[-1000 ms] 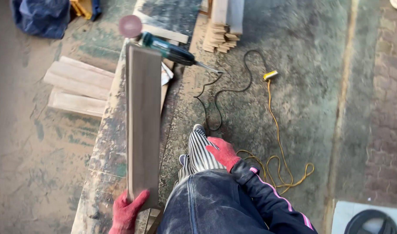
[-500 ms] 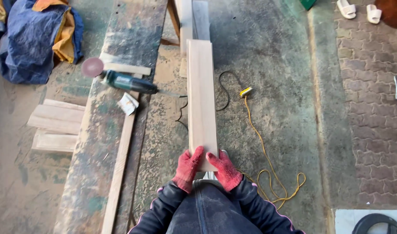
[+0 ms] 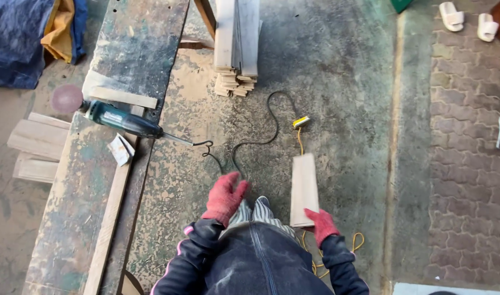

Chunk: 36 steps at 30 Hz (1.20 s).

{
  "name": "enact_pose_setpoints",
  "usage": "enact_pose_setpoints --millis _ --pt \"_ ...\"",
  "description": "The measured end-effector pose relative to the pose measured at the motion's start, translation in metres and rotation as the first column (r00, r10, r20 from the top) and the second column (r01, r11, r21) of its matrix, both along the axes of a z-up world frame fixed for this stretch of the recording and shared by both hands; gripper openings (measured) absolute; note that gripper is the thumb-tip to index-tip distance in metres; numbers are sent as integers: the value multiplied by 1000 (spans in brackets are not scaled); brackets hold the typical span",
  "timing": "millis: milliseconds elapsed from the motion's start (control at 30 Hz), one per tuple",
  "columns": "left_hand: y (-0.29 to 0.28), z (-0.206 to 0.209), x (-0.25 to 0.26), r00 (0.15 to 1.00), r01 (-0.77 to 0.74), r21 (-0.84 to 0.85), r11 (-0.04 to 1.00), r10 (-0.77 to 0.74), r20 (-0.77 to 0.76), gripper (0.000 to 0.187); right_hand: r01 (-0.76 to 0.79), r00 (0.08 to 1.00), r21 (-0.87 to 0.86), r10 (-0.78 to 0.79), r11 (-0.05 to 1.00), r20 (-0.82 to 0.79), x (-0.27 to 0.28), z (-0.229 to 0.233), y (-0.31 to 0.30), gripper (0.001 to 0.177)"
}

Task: The person uses an angle grinder and a sanding block to sand the surfaces and edges of wooden planks.

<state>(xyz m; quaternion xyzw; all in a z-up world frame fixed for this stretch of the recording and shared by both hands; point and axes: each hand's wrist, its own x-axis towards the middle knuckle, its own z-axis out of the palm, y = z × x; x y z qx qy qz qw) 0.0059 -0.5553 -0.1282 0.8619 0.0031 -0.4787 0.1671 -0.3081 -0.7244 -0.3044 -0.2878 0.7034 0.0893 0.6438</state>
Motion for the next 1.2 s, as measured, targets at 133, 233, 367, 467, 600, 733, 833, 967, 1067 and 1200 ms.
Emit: enact_pose_setpoints --millis 133,233,367,467,600,733,833,967,1067,1200 --pt "-12 7 86 939 119 -94 988 -81 335 63 -88 991 1 87 996 -102 41 33 -16 73" --pt "-33 14 155 884 168 -57 984 -125 451 70 38 999 20 -37 999 -32 62 15 -42 67" --pt "-47 -27 241 764 283 202 938 -347 544 83 384 898 60 -388 921 209 97 -32 -74 46" --pt "-51 -61 300 755 230 323 918 -378 535 85 271 928 9 -264 963 263 164 -31 -97 41" --pt "-58 -95 360 788 178 436 882 -393 474 85 185 944 -22 -172 982 281 223 -133 -141 37" --pt "-77 -125 418 826 175 584 793 -441 352 104 -76 922 -240 160 968 352 339 -198 -178 50" --pt "-101 -145 452 808 180 615 768 -472 352 115 -456 647 -562 691 690 322 420 -295 -205 71" --pt "-101 -189 479 653 227 700 677 -639 407 104 -547 484 -684 849 482 211 476 -458 -205 81" --pt "-120 -187 498 544 273 576 770 -618 568 69 13 855 172 -100 985 508 590 -436 -251 30" --pt "-108 -211 499 559 255 613 748 -631 537 68 27 886 145 -90 989 454 636 -510 -248 25"
